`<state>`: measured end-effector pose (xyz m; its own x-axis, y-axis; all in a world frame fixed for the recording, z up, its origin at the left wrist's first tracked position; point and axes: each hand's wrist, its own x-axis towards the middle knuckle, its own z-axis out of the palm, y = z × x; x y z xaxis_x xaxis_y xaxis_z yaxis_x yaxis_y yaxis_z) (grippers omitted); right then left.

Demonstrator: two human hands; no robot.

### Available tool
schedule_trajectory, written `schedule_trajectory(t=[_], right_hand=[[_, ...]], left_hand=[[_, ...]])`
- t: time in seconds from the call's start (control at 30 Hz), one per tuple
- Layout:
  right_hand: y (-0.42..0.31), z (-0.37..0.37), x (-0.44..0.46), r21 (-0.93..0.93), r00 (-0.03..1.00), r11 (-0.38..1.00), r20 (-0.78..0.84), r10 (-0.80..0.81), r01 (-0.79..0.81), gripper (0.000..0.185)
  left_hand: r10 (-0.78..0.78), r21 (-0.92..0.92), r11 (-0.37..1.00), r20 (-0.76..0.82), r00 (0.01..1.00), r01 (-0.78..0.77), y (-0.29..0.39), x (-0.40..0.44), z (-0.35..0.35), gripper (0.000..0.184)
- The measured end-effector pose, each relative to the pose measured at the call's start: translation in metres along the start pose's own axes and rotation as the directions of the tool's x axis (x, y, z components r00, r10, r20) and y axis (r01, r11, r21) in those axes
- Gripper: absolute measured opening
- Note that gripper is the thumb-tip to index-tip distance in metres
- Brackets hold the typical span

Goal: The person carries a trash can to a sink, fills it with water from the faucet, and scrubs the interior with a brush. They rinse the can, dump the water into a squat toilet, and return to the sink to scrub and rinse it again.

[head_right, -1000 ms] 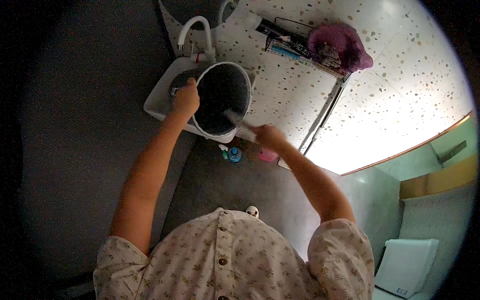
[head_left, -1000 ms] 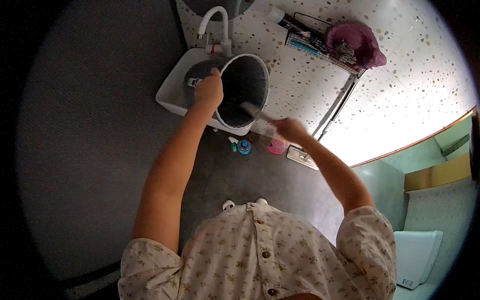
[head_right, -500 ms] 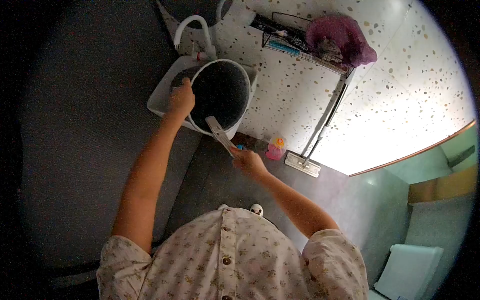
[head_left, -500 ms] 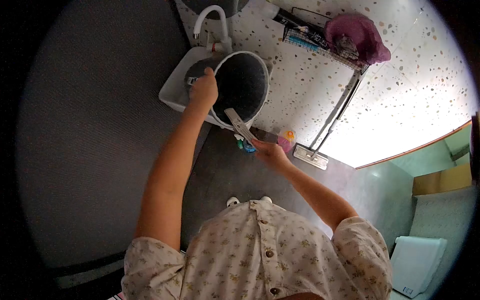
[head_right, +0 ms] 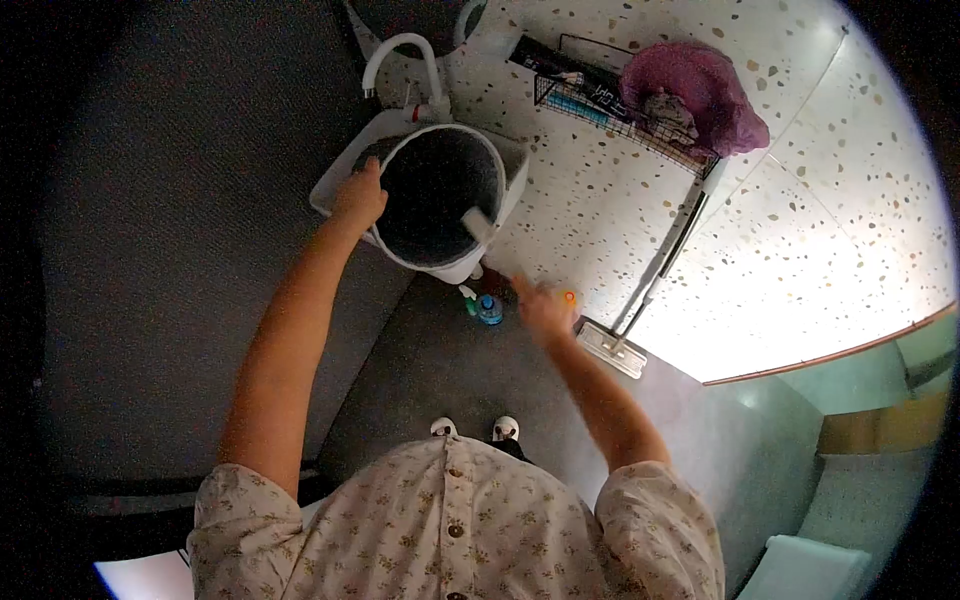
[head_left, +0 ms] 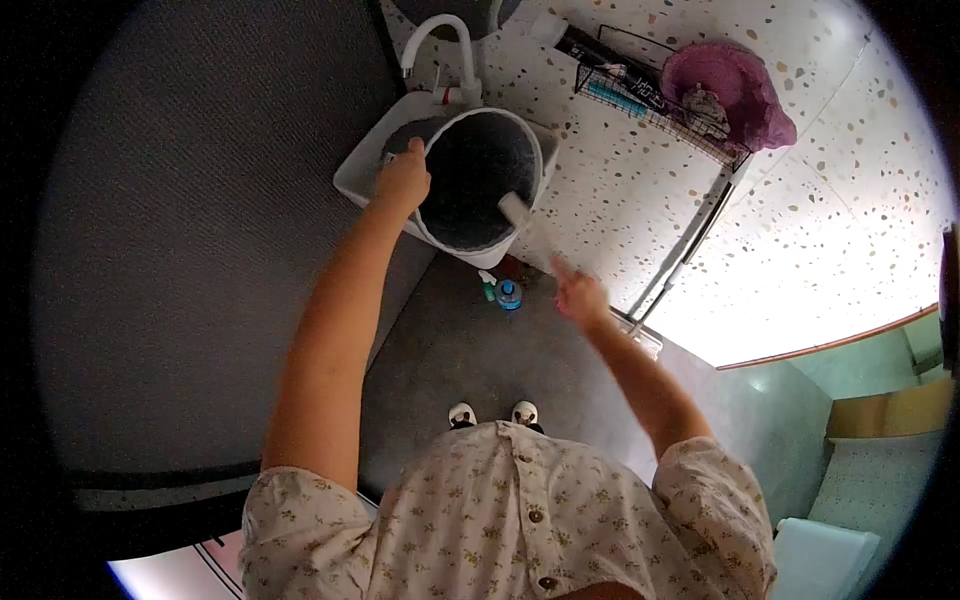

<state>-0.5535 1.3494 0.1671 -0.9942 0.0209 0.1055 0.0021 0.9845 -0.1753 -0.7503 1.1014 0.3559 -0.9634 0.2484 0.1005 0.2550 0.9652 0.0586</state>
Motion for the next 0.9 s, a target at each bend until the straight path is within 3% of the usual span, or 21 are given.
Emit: schedule_trajectory(t=[0.03, 0.1, 0.17, 0.27, 0.33, 0.37, 0.43, 0.5, 0.6, 0.63, 0.67, 0.7, 0.77, 0.83, 0.87, 0.9], right_hand=[[-0.023, 0.019, -0.012, -0.061, 0.990, 0.995, 0.109, 0.088, -0.081, 0.066], [-0.065, 0.028, -0.039, 0.296, 0.999, 0.955, 0.044, 0.011, -0.023, 0.067], [-0.102, 0.029, -0.046, 0.537, 0.997, 0.843, -0.045, 0.070, -0.035, 0.068], [-0.105, 0.020, -0.050, 0.484, 0.994, 0.874, -0.070, 0.086, -0.042, 0.065], [-0.071, 0.020, -0.039, 0.094, 0.994, 0.991, -0.040, 0.104, -0.099, 0.060], [-0.049, 0.012, -0.026, -0.120, 0.991, 0.984, -0.038, 0.125, -0.129, 0.059], [-0.002, -0.002, 0.003, -0.130, 0.991, 0.982, -0.022, 0.135, -0.137, 0.060], [0.001, -0.041, 0.019, -0.184, 0.988, 0.973, 0.040, 0.147, -0.137, 0.061], [-0.013, -0.033, 0.021, -0.142, 0.975, 0.972, 0.099, 0.201, -0.186, 0.064], [-0.021, -0.021, 0.018, -0.069, 0.965, 0.975, 0.143, 0.219, -0.211, 0.062], [-0.028, -0.001, 0.009, 0.000, 0.983, 0.983, 0.015, 0.185, -0.185, 0.060], [-0.043, -0.003, 0.002, 0.050, 0.979, 0.978, 0.034, 0.202, -0.204, 0.058], [-0.070, -0.002, -0.012, 0.102, 0.972, 0.967, 0.062, 0.227, -0.233, 0.056], [-0.085, 0.005, -0.015, 0.379, 0.966, 0.893, 0.017, 0.256, -0.244, 0.050], [-0.091, 0.001, -0.017, 0.375, 0.965, 0.894, 0.012, 0.260, -0.246, 0.050], [-0.098, -0.007, -0.019, 0.413, 0.968, 0.878, 0.044, 0.245, -0.241, 0.050]], left_hand=[[0.002, -0.027, 1.000, -0.002, 1.000, -0.002, -0.002, 0.001, 0.003, 0.051], [0.012, -0.051, 0.999, -0.003, 1.000, -0.012, -0.003, 0.002, 0.006, 0.051], [0.030, -0.097, 0.995, -0.012, 0.999, -0.031, -0.003, 0.003, 0.008, 0.050], [0.071, -0.128, 0.989, -0.016, 0.997, -0.072, -0.006, 0.004, 0.006, 0.048], [0.088, -0.115, 0.989, -0.006, 0.996, -0.089, -0.006, 0.000, 0.000, 0.048], [0.096, -0.102, 0.990, 0.003, 0.995, -0.095, -0.005, -0.001, -0.005, 0.048], [0.099, -0.113, 0.989, 0.025, 0.995, -0.096, -0.002, -0.003, -0.015, 0.047], [0.105, -0.118, 0.988, 0.050, 0.993, -0.099, -0.006, 0.001, -0.017, 0.047], [0.180, -0.114, 0.978, 0.021, 0.983, -0.177, -0.015, 0.017, -0.014, 0.057], [0.177, -0.247, 0.951, -0.056, 0.983, -0.185, -0.020, 0.016, -0.010, 0.066], [0.160, -0.376, 0.905, -0.131, 0.978, -0.199, -0.023, 0.014, -0.005, 0.076], [0.157, -0.384, 0.902, -0.133, 0.979, -0.197, -0.025, 0.007, 0.004, 0.076], [-0.122, -0.698, 0.713, -0.224, 0.967, -0.071, -0.030, -0.027, 0.031, 0.094], [-0.362, -0.862, 0.485, -0.351, 0.864, -0.147, -0.032, -0.053, 0.110, 0.091], [-0.381, -0.955, 0.297, -0.133, 0.915, -0.015, -0.020, -0.077, 0.125, 0.088], [-0.387, -0.945, 0.248, 0.105, 0.916, 0.213, -0.006, -0.092, 0.127, 0.076]])
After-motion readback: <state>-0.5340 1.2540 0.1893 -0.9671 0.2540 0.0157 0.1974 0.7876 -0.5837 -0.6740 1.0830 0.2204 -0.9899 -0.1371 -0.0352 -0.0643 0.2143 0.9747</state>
